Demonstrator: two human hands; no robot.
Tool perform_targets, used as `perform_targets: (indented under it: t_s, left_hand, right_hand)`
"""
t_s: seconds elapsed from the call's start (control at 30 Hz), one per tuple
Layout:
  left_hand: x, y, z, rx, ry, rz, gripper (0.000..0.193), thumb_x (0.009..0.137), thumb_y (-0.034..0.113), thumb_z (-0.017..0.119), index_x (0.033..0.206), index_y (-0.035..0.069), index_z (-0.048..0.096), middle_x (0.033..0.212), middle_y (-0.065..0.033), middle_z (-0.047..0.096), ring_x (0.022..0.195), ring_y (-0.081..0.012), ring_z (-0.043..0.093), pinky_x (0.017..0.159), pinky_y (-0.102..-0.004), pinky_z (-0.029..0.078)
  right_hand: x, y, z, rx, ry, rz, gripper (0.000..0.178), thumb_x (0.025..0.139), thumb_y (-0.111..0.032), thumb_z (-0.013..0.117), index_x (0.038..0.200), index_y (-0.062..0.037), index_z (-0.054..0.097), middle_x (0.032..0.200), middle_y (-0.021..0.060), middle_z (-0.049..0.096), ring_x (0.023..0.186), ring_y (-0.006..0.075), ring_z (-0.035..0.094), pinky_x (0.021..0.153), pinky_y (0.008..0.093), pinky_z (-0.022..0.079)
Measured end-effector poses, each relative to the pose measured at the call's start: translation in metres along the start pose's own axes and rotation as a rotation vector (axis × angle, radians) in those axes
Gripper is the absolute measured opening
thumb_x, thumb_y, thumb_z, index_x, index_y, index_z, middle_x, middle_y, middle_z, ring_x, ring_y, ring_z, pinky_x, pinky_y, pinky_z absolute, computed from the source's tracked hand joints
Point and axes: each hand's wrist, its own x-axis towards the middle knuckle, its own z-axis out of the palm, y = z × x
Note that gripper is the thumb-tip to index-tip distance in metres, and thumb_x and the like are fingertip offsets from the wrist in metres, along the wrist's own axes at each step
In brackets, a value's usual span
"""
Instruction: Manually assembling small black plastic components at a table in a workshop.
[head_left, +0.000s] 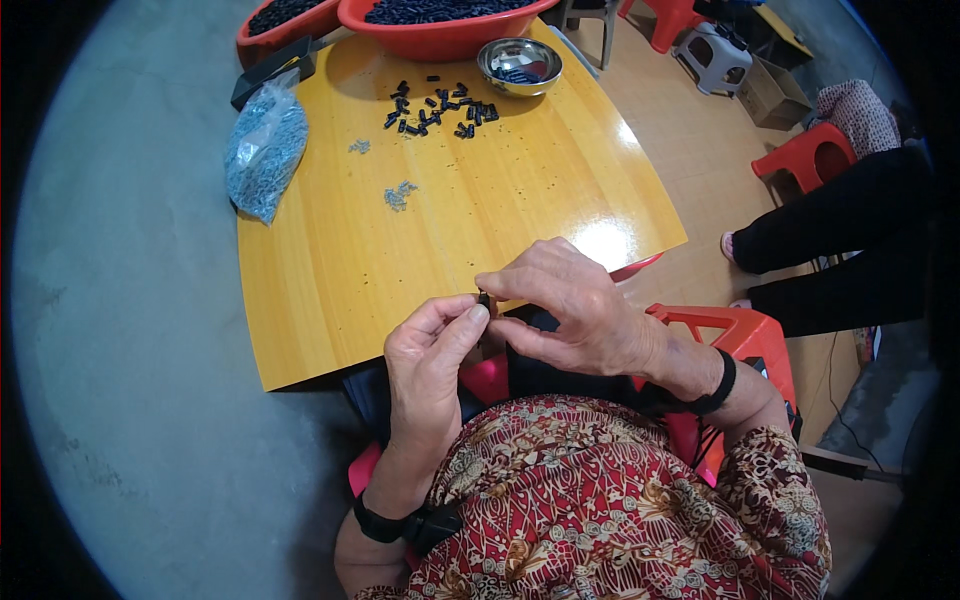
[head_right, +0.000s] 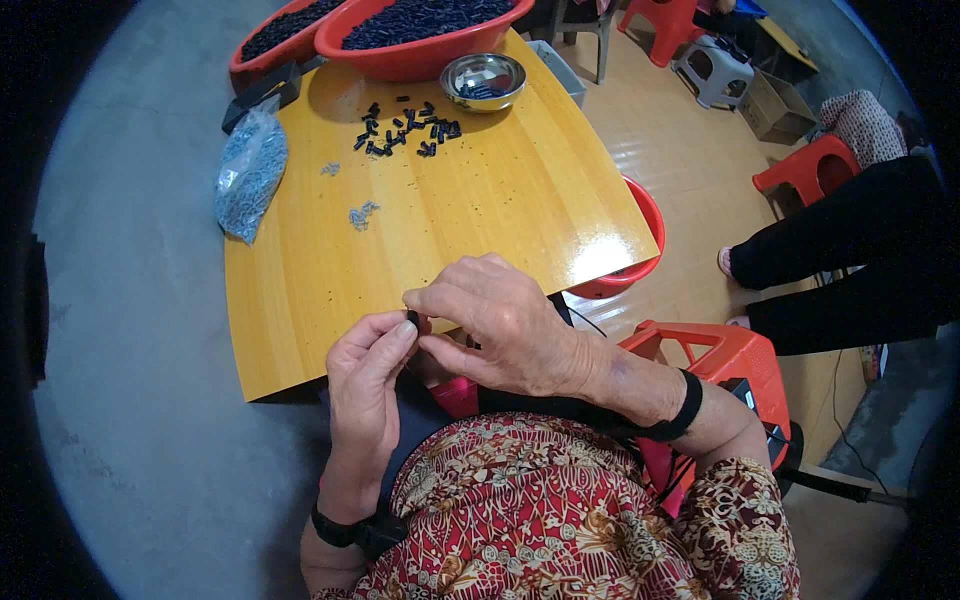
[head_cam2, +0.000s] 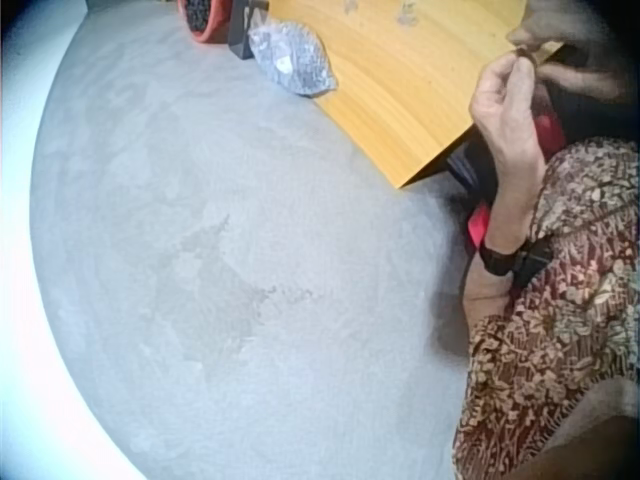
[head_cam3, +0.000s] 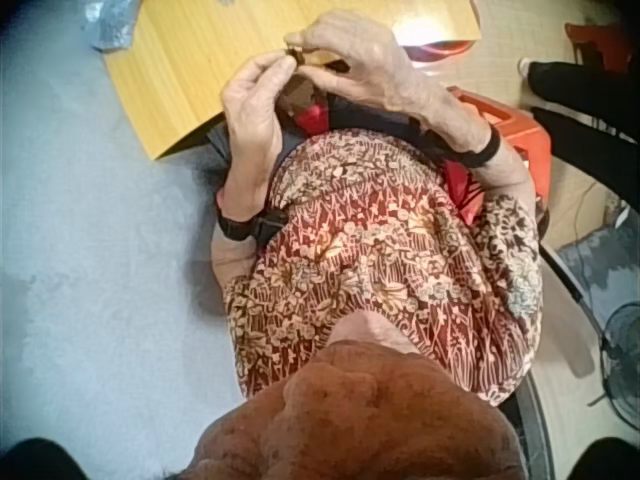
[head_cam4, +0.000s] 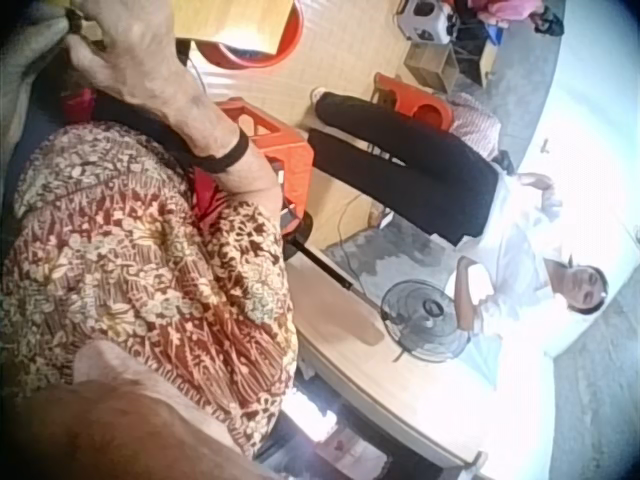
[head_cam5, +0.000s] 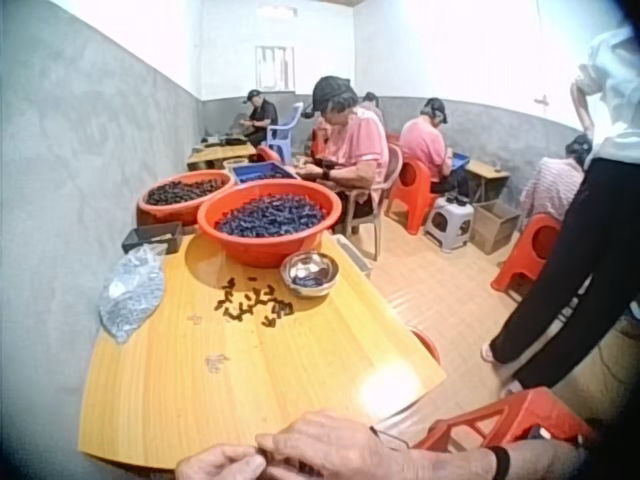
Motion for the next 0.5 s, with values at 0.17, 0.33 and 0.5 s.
perform_targets:
  t_s: [0.17, 0.33, 0.5]
  left_hand:
    - [0.001, -0.004, 0.001, -0.032, 0.001, -0.061, 0.016, 0.092, 0.010, 0.062, 0.100, -0.003, 0.065, 0.084, -0.0039, 0.067, 0.071, -0.0055, 0.058, 0.065, -0.0192, 0.044]
    - [0.003, -0.001, -0.006, 0.022, -0.067, -0.113, 0.019, 0.096, 0.014, 0.056, 0.104, -0.002, 0.064, 0.096, -0.0069, 0.067, 0.089, -0.0113, 0.063, 0.085, -0.0260, 0.049]
    - [0.003, 0.003, 0.001, -0.003, 0.038, -0.092, 0.023, 0.095, 0.020, 0.060, 0.101, 0.000, 0.066, 0.083, -0.0011, 0.065, 0.065, -0.0034, 0.052, 0.059, -0.0185, 0.038]
  right_hand:
    - [-0.005, 0.007, 0.002, -0.064, -0.020, -0.031, 0.035, 0.069, -0.006, 0.078, 0.100, -0.0018, 0.063, 0.082, 0.0097, 0.061, 0.075, 0.0254, 0.060, 0.068, 0.0359, 0.046]
    - [-0.005, 0.010, 0.003, -0.014, 0.035, -0.015, 0.037, 0.066, -0.008, 0.080, 0.099, -0.0019, 0.063, 0.081, 0.0091, 0.062, 0.076, 0.0244, 0.061, 0.068, 0.0348, 0.046]
    - [-0.007, 0.012, 0.005, 0.043, 0.032, 0.023, 0.036, 0.066, -0.008, 0.080, 0.097, -0.0022, 0.063, 0.082, 0.0085, 0.063, 0.077, 0.0238, 0.062, 0.070, 0.0343, 0.047]
